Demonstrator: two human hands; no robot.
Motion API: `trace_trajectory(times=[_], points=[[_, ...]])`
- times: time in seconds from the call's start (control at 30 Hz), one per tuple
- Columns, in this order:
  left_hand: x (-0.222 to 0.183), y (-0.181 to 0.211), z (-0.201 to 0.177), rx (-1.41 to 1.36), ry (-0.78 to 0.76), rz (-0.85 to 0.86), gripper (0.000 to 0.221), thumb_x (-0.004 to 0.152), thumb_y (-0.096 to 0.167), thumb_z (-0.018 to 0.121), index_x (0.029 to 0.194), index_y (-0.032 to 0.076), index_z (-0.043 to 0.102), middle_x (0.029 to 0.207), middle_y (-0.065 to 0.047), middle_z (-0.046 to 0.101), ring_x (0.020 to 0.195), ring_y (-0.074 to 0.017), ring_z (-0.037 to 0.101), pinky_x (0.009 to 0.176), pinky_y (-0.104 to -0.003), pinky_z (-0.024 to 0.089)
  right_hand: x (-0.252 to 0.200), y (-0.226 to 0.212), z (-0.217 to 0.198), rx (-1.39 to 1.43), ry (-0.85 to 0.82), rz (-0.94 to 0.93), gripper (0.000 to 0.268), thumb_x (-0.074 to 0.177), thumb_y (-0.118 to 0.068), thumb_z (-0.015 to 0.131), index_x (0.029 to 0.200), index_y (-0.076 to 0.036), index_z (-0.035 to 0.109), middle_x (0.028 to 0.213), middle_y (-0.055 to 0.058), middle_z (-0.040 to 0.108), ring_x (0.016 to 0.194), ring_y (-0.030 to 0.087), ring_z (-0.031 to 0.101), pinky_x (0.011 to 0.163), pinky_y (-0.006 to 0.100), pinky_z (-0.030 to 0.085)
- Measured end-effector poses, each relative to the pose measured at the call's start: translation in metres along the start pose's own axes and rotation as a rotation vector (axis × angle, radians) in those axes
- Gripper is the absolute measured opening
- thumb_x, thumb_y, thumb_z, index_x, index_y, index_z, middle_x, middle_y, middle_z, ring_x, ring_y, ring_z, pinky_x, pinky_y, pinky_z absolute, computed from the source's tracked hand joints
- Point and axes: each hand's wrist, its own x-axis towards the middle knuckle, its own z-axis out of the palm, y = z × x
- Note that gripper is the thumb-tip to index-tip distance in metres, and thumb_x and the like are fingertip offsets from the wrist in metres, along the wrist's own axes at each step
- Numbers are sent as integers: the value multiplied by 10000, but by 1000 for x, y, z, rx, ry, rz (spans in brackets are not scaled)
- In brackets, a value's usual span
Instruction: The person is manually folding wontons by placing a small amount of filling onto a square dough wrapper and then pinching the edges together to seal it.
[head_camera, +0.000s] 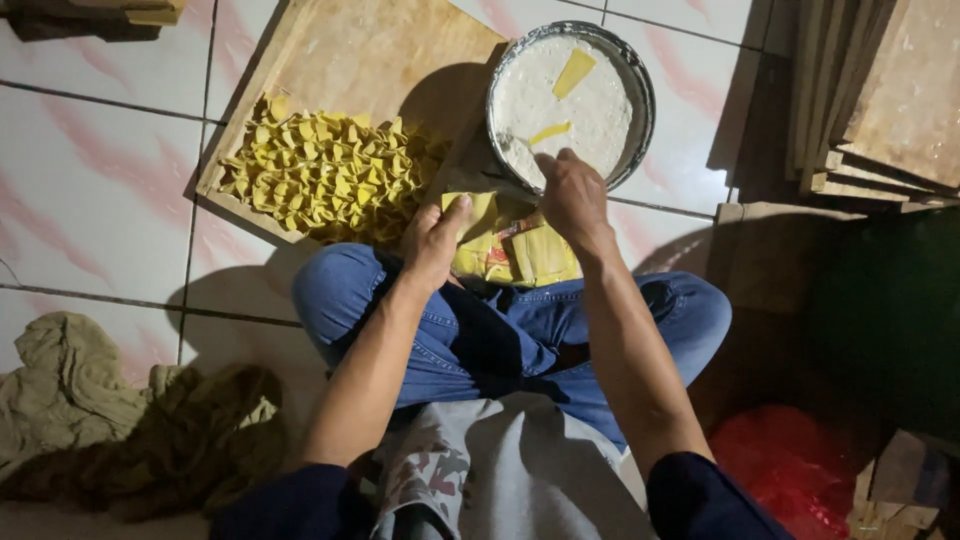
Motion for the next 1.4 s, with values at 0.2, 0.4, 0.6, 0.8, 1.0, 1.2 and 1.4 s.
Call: trace_trajectory(times=[0.2, 0.4, 0.6, 0.8, 1.0, 1.2, 1.4], points=[[13, -9, 15, -271, 8, 4, 392, 809, 468, 769, 723, 96, 681, 631, -40, 622, 641, -159, 601, 651, -253, 469, -14, 18, -18, -85, -86, 17, 516, 824, -31, 605, 1279, -231, 743, 1047, 117, 692, 963, 387, 725, 821, 525, 585], [-23, 44, -9, -504, -69, 45, 206, 870, 261, 741, 787, 96, 650, 674, 23, 581, 592, -69, 585, 552, -204, 486, -2, 6, -5, 45, -108, 142, 440, 879, -104, 588, 1285, -185, 739, 1063, 183, 712, 1017, 447, 714, 894, 561, 565], [36, -41, 9, -403, 52, -167, 452, 818, 463, 802, 872, 54, 617, 837, -130, 598, 819, -226, 619, 677, -388, 582, -2, -5, -7, 150, -128, 270, 389, 874, -202, 561, 1174, -306, 786, 1015, 121, 776, 1006, 399, 735, 883, 518, 579], [13, -3, 6, -592, 34, -168, 441, 816, 421, 795, 923, 30, 621, 876, -150, 620, 835, -241, 635, 712, -449, 594, 6, 25, 11, 643, -37, 240, 419, 838, -152, 543, 1171, -144, 799, 1071, 220, 760, 1048, 436, 710, 896, 533, 553], [13, 6, 3, -707, -6, -166, 526, 857, 409, 770, 1030, -37, 550, 1047, -189, 538, 1009, -322, 535, 894, -686, 474, -43, 6, -14, 1146, 75, 357, 421, 804, -101, 560, 1168, 2, 744, 595, 47, 500, 452, 48, 383, 393, 210, 288], [24, -10, 8, -670, -13, -150, 395, 865, 419, 746, 966, 60, 614, 953, -125, 682, 899, -249, 686, 686, -462, 582, -44, 38, 15, 500, 233, 233, 289, 930, -167, 688, 1166, -287, 803, 950, 118, 740, 914, 400, 704, 796, 515, 550], [19, -13, 5, -656, -14, -158, 542, 850, 443, 784, 1052, -19, 587, 1140, -218, 604, 1187, -361, 575, 829, -652, 537, -18, 47, 19, 209, 48, 202, 265, 927, -257, 642, 1105, -381, 794, 1015, 4, 769, 981, 333, 730, 901, 500, 589]])
